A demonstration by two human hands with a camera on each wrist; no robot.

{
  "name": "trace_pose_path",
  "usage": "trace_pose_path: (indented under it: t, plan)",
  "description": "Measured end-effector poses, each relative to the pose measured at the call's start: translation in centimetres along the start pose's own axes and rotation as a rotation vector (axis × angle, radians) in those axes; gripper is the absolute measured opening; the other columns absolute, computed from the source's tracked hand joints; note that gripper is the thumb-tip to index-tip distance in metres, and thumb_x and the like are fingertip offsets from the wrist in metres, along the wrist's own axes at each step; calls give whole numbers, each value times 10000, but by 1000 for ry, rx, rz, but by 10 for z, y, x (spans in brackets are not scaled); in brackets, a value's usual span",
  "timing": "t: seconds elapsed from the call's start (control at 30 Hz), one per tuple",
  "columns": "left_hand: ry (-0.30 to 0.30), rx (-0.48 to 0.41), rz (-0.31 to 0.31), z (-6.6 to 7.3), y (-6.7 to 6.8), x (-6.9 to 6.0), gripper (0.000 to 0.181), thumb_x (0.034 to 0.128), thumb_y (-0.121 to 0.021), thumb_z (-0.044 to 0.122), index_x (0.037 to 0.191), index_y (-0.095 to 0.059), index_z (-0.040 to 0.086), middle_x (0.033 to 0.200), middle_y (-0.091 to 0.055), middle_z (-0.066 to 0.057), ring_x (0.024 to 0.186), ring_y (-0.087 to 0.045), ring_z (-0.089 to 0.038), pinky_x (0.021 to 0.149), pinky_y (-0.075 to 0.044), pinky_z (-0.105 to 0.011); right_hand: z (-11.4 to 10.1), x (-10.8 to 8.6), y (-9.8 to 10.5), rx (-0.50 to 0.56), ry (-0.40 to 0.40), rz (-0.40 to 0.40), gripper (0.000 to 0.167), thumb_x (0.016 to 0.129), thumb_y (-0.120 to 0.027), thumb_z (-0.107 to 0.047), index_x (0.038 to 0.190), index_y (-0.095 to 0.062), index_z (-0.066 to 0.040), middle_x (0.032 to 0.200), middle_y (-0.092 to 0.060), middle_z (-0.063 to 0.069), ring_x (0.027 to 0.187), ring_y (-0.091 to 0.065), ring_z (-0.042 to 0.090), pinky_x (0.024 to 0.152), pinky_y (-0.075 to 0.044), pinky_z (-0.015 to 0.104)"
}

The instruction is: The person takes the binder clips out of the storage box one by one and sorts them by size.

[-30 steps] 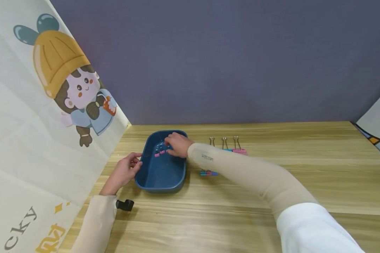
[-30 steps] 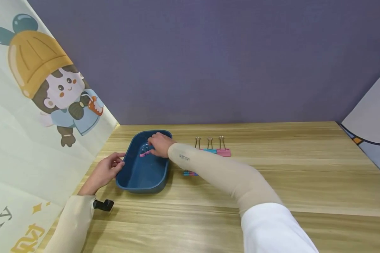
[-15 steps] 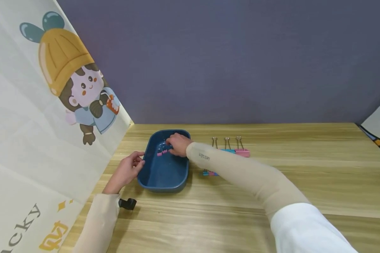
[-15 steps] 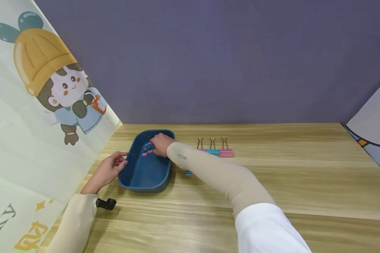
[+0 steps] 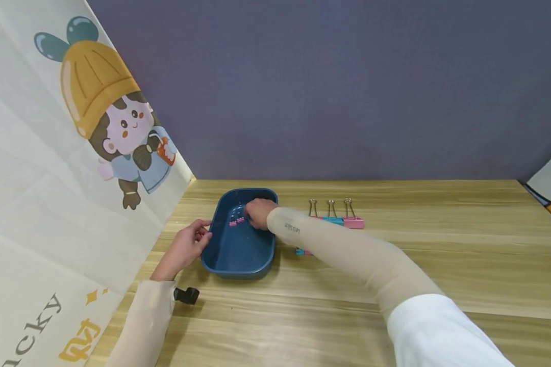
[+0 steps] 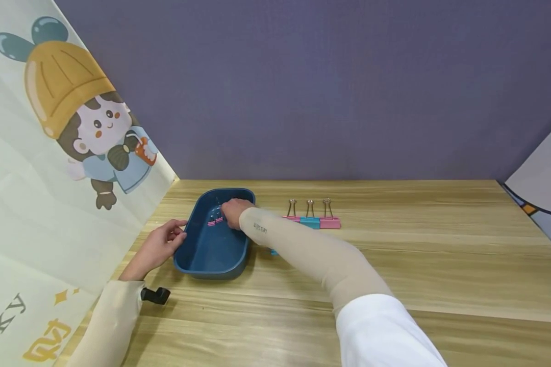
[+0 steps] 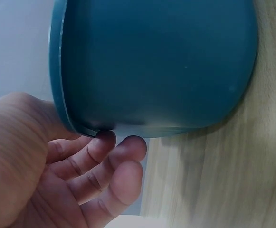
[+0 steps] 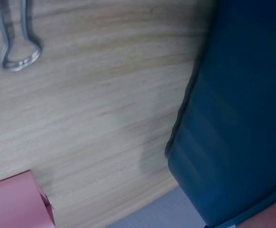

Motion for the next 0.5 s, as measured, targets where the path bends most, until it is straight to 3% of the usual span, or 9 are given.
trace_pose_path:
  t: [0.33,0.5]
  plan:
    - [-3,2,-5,-1,0,1,319,934,-557,29,1240,-525,-55,865,-559,-108,689,-567,-194,465,-488,-277,-3,-2,2,-10,-18,-29,131,840,-696,-117,950,-678,-185,909,-630,-29,829,-585,150,722,-486,315]
    - [-11,3,-10,-1,0,1,320,933,-555,28,1240,-523,-59,867,-560,-107,695,-574,-194,464,-489,-275,-2,-2,5,13,22,-38,88,846,-696,-128,913,-673,-180,857,-613,-38,765,-571,137,684,-477,295]
Point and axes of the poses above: each hand's wrist, its own x-axis towards the middle knuckle, its own y-axis out of the back of the hand, z = x × y, the point moved 4 cm from there along x, towards the middle knuckle
